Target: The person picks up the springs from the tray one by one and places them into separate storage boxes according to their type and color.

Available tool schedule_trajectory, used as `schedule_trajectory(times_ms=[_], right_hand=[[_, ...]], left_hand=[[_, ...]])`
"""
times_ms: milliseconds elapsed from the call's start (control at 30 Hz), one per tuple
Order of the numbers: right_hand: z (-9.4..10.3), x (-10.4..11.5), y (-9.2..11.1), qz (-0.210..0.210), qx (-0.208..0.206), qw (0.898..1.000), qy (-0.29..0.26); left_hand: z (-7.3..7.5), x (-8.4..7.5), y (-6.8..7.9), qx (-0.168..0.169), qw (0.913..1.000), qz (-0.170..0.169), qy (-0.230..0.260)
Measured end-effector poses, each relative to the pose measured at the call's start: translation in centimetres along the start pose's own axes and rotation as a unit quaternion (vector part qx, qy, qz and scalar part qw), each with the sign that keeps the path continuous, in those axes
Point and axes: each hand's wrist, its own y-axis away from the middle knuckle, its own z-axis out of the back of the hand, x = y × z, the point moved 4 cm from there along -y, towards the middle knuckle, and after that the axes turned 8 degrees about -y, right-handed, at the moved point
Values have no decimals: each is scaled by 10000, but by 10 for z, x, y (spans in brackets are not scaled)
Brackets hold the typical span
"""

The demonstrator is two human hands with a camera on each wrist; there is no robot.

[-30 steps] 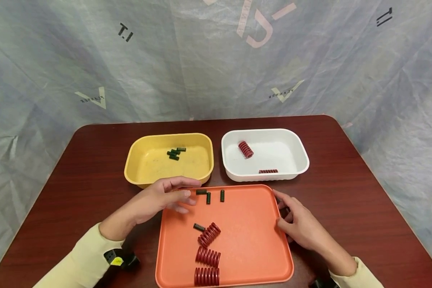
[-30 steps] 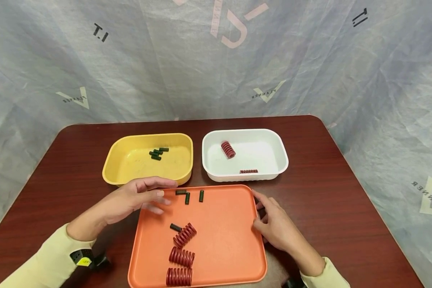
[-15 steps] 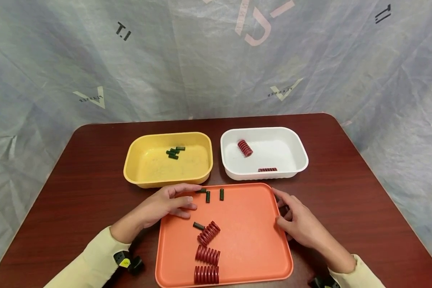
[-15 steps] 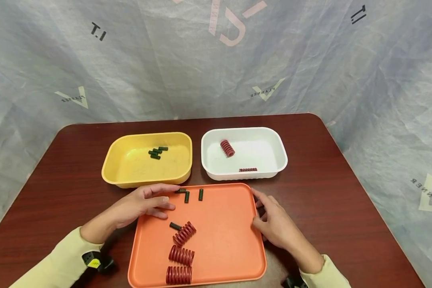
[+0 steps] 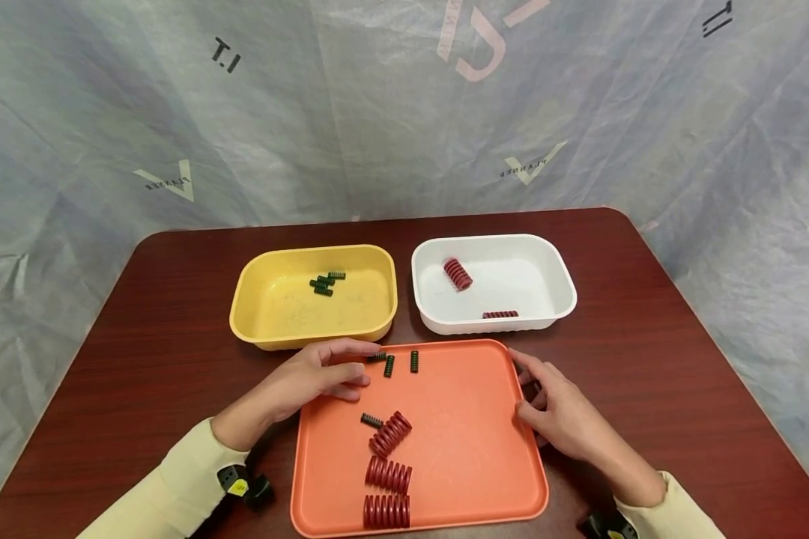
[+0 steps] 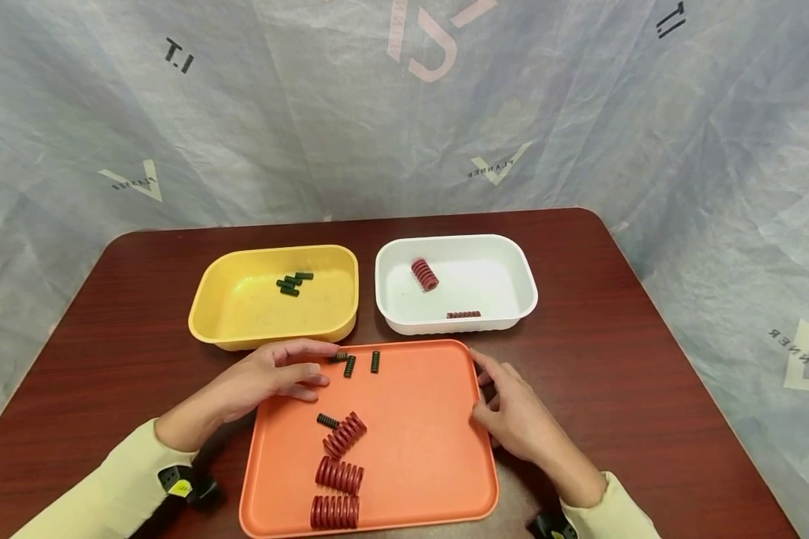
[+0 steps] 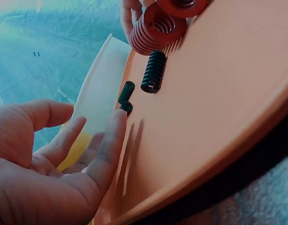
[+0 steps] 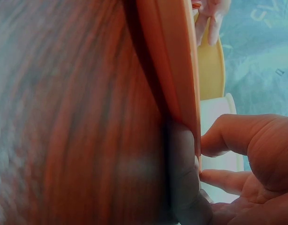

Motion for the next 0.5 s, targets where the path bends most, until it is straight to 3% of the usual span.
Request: schedule_trajectory(times_ms=[300, 500], right_hand=[[1, -1, 0, 24, 39, 10000, -2], [0, -1, 0, 18, 18, 10000, 3]], left_hand=[[-5, 1, -5, -28, 9998, 36, -182], [-11, 0, -9, 10, 9999, -21, 135]])
